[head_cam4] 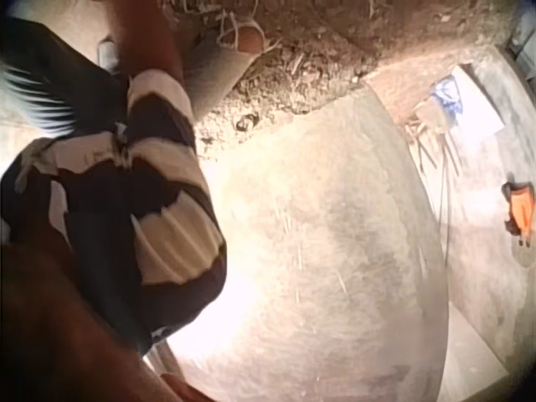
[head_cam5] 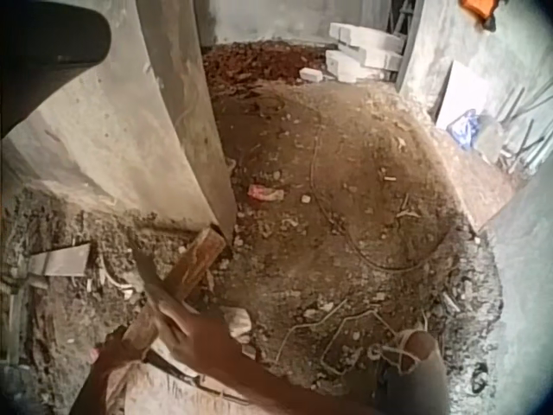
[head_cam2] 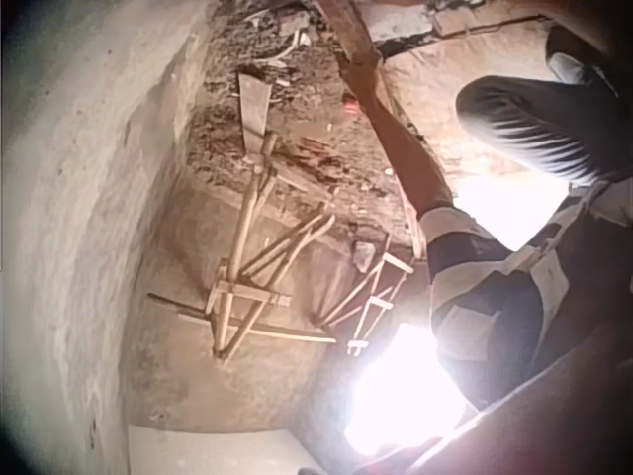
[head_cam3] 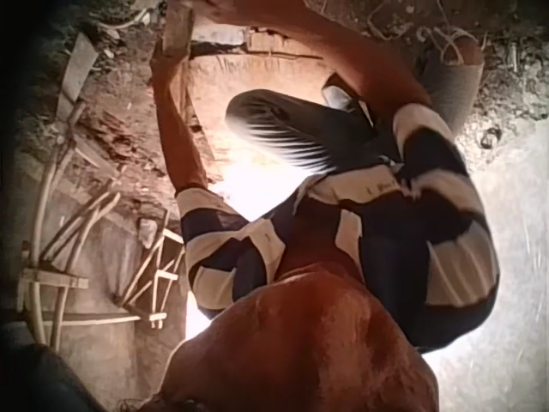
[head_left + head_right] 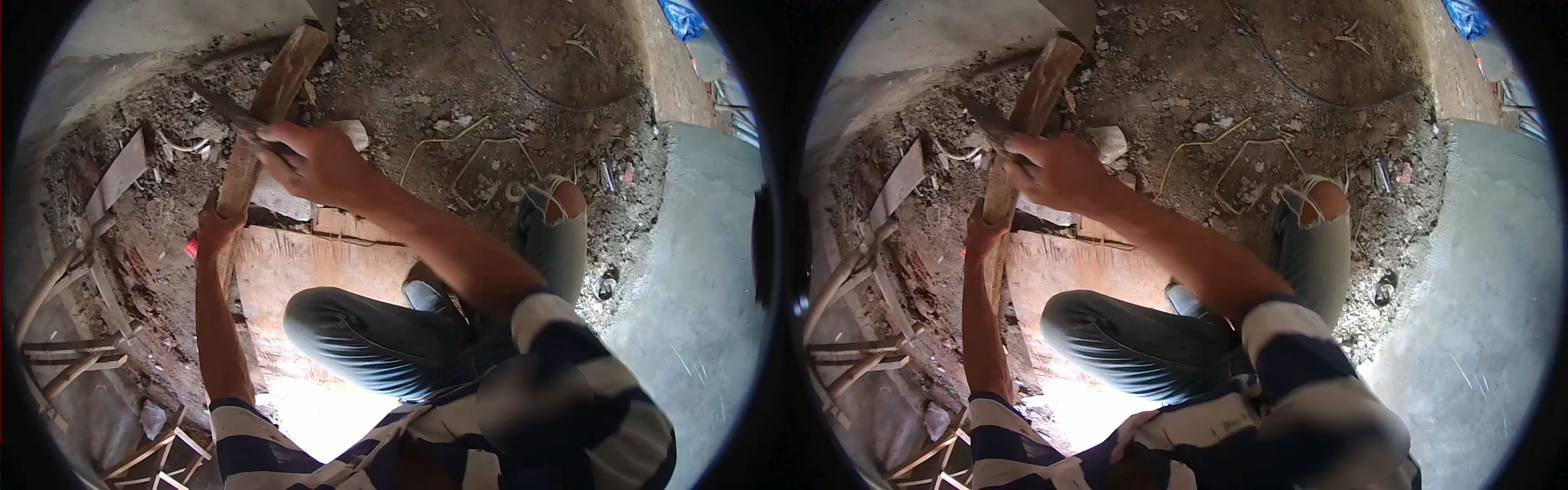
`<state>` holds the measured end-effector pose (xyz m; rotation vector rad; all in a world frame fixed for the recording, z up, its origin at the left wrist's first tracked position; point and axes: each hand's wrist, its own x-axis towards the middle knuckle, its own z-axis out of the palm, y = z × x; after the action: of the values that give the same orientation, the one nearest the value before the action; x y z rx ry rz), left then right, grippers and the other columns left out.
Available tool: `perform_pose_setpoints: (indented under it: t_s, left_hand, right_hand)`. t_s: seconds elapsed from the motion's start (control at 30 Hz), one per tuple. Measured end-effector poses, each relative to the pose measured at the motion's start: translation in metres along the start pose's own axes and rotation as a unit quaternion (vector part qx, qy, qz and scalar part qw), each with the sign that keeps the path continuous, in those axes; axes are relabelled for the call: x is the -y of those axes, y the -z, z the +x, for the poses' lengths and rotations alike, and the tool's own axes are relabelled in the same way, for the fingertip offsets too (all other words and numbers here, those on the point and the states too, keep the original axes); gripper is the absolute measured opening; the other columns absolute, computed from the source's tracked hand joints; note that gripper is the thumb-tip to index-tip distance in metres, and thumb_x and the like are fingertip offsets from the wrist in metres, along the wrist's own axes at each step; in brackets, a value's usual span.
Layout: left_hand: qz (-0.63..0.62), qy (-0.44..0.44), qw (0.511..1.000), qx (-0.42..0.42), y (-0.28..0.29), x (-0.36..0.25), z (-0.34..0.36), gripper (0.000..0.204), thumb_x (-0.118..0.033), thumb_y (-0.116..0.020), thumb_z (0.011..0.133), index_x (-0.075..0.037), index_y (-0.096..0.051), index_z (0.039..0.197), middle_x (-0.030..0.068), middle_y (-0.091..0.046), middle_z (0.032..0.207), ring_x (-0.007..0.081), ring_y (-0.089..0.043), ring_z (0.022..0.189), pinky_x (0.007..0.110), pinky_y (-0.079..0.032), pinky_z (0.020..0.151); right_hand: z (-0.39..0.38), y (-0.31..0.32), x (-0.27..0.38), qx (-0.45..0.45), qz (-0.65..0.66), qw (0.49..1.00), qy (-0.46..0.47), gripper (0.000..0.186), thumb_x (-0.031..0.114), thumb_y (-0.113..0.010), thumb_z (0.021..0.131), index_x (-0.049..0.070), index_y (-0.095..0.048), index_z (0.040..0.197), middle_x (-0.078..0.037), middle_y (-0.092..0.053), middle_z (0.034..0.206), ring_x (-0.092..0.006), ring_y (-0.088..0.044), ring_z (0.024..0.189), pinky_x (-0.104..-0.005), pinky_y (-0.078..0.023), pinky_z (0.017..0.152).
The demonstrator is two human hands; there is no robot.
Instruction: Manually sawing a piece of lumber on a construction site.
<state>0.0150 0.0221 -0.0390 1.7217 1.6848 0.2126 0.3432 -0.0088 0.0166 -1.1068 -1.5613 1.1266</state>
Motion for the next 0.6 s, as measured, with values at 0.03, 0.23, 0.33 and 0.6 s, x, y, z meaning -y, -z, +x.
perform_pose_setpoints:
  t_s: [0.03,0.23,0.33,0.6]
  left_hand:
    - [0.005,0.02,1.0,-0.004,-0.001,0.003,-0.002,0.046,-0.02,-0.075,0.066,0.0,-0.06,0.105,0.0166,-0.07,0.084,0.0264,-0.07,0.076,0.038,-0.054,0.066]
    - [0.03,0.055,0.998,0.017,0.028,0.029,-0.043,0.05,-0.016,-0.072,0.068,-0.001,-0.058,0.113,0.0164,-0.07,0.094,0.0265,-0.069,0.084,0.039,-0.055,0.075]
    - [0.017,0.021,0.999,-0.047,0.022,0.022,-0.049,0.046,-0.02,-0.076,0.066,0.001,-0.059,0.102,0.0173,-0.069,0.083,0.0267,-0.069,0.076,0.039,-0.054,0.065]
    - [-0.005,0.026,0.999,-0.023,0.014,0.029,-0.029,0.05,-0.02,-0.079,0.064,0.001,-0.058,0.105,0.0177,-0.069,0.084,0.0269,-0.069,0.076,0.039,-0.055,0.067]
  right_hand:
    - [0.007,0.0,0.01,0.007,-0.015,0.999,-0.042,0.044,0.015,-0.065,0.09,0.013,-0.056,0.133,-0.016,-0.068,0.083,-0.0226,-0.066,0.063,-0.0329,-0.051,0.056]
    - [-0.159,0.063,0.076,0.027,-0.083,0.995,-0.051,0.05,0.006,-0.068,0.084,0.005,-0.057,0.132,-0.023,-0.065,0.118,-0.032,-0.072,0.09,-0.0343,-0.058,0.073]
    - [-0.119,0.044,0.065,0.087,-0.104,0.983,-0.125,0.051,0.011,-0.066,0.086,0.014,-0.056,0.135,-0.017,-0.067,0.115,-0.029,-0.072,0.077,-0.0351,-0.057,0.065]
    - [-0.133,0.041,0.062,-0.003,-0.139,0.99,-0.019,0.036,0.015,-0.064,0.09,0.004,-0.061,0.125,-0.016,-0.069,0.08,-0.0272,-0.069,0.064,-0.0338,-0.053,0.057]
